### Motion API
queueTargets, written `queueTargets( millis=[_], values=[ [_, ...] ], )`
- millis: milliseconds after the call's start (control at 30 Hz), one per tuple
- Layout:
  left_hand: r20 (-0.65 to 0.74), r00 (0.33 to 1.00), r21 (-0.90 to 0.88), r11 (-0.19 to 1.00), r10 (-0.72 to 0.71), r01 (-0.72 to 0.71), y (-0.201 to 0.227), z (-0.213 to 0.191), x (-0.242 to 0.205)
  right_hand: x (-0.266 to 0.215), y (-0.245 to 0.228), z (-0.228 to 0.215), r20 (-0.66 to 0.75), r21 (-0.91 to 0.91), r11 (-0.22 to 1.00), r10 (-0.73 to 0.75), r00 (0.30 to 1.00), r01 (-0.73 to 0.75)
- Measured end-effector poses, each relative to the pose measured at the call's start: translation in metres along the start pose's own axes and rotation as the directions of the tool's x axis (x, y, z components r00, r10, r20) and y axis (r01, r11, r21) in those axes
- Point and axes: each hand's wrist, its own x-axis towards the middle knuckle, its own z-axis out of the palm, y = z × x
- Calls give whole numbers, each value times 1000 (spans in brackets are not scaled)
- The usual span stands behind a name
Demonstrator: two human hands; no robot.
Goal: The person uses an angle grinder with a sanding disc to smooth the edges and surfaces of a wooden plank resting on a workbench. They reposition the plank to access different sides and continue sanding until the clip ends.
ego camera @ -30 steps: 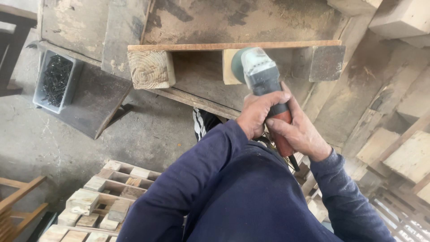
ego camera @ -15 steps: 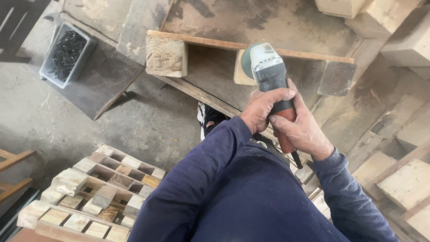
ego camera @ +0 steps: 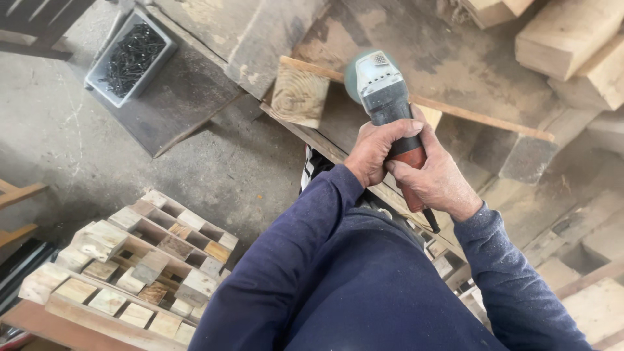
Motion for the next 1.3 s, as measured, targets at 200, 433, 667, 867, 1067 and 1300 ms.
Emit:
queueTargets(
  millis=[200, 433, 667, 867, 1067, 1300],
  values=[
    [-51, 996, 56, 996, 77, -74, 27, -14, 19, 41, -10, 13, 29, 62, 994, -87, 996, 86],
    [-90, 986, 40, 990, 139, -136, 45, -23, 26, 67, -19, 19, 76, 75, 986, -152, 985, 146],
    [-143, 966, 14, 977, 213, -214, 62, -25, 27, 91, -34, 20, 117, -1, 970, -240, 964, 242],
    [-163, 950, -31, 961, 267, -275, 72, -34, 18, 102, -46, 28, 176, -86, 970, -211, 961, 229],
    [-196, 930, -69, 942, 311, -329, 84, -37, 15, 111, -64, 31, 212, -160, 964, -174, 962, 210],
    [-184, 949, -70, 960, 254, -271, 70, -25, 18, 100, -56, 16, 179, -205, 958, -167, 970, 202]
  ],
)
